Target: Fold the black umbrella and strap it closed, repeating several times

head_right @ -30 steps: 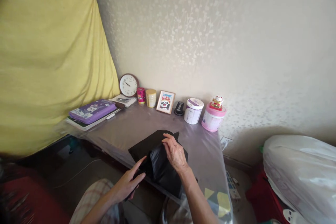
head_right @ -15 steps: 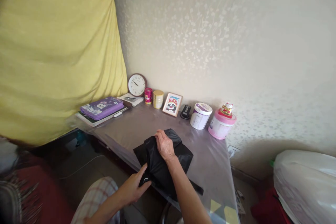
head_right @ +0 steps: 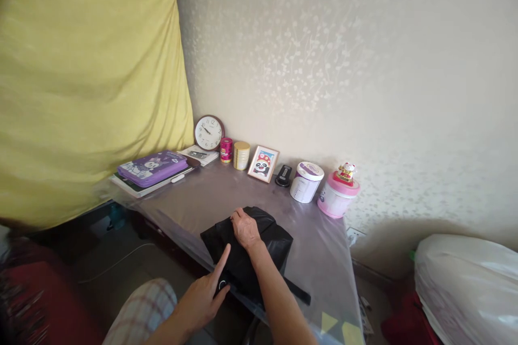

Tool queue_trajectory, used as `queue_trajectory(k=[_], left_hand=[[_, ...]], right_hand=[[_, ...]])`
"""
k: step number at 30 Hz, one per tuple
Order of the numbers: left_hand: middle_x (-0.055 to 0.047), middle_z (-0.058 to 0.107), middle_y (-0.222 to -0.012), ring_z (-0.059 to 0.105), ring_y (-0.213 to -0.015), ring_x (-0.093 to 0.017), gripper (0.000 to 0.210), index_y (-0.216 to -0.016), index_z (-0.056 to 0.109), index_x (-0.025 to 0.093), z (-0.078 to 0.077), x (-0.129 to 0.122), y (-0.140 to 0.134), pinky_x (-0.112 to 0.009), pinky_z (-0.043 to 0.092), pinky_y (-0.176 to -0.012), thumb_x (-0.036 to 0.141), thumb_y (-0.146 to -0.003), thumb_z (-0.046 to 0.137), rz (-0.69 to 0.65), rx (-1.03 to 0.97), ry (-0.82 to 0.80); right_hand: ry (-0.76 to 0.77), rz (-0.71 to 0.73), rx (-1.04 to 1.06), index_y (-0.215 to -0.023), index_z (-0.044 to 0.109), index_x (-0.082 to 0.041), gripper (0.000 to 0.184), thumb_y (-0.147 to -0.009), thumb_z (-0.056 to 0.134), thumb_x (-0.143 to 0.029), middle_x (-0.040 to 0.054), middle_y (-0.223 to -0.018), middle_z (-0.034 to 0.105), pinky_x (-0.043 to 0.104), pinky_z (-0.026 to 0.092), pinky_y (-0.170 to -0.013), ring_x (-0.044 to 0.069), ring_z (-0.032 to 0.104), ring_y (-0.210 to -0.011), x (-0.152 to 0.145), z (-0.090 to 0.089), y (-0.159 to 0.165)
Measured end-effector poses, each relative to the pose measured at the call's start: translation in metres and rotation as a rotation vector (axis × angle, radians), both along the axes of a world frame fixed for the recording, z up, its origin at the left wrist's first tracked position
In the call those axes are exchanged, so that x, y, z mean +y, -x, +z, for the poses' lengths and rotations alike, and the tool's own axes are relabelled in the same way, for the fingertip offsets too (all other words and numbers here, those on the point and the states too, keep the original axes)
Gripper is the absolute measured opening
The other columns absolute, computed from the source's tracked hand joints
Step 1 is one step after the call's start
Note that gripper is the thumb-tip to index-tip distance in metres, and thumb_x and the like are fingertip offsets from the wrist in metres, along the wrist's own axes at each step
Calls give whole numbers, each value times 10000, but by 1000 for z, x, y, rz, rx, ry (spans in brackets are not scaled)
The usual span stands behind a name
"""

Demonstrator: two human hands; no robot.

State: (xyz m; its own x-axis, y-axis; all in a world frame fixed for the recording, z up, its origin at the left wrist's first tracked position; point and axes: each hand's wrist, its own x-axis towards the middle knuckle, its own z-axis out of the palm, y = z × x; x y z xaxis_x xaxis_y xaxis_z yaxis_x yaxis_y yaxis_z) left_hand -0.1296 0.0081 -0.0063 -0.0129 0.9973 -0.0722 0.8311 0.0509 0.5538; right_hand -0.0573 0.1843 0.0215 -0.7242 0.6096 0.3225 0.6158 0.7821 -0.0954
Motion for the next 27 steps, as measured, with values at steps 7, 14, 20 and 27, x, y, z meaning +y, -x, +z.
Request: queue_trajectory(k=[7, 14, 20, 27], left_hand=[[-57, 663, -887, 634, -803, -211, 597, -1447, 50, 296, 5, 1, -3, -288, 436, -695, 274, -904, 297, -53, 198, 44], [-73, 665, -916, 634, -811, -233, 615, -1452, 51, 254, 4, 1, -8, -319, 446, -691, 259, -892, 303, 17, 197, 49], [-73, 667, -944, 630, -830, -223, 620, -1455, 33, 227, -2, 1, -7, -305, 439, -704, 264, -895, 297, 21, 134, 23], [-89, 651, -1021, 624, -857, -220, 639, -1455, -4, 195, -4, 0, -8, -297, 431, -719, 268, -896, 297, 40, 90, 35]], right_hand=[[17, 5, -48, -909, 602, -204, 181, -903, 424, -168, 33, -978, 614, 192, 456, -713, 121, 607, -806, -1, 0, -1], [40, 19, -23, -910, 616, -209, 185, -908, 432, -192, 29, -949, 627, 192, 459, -712, 117, 614, -798, 1, 1, 0], [17, 125, 184, -966, 599, -214, 244, -954, 358, -247, 41, -969, 642, 245, 462, -813, 135, 602, -888, -19, 6, -21], [-6, 201, 193, -971, 635, -205, 247, -942, 394, -246, 53, -1016, 677, 364, 401, -945, 183, 577, -1018, -17, -7, -61]])
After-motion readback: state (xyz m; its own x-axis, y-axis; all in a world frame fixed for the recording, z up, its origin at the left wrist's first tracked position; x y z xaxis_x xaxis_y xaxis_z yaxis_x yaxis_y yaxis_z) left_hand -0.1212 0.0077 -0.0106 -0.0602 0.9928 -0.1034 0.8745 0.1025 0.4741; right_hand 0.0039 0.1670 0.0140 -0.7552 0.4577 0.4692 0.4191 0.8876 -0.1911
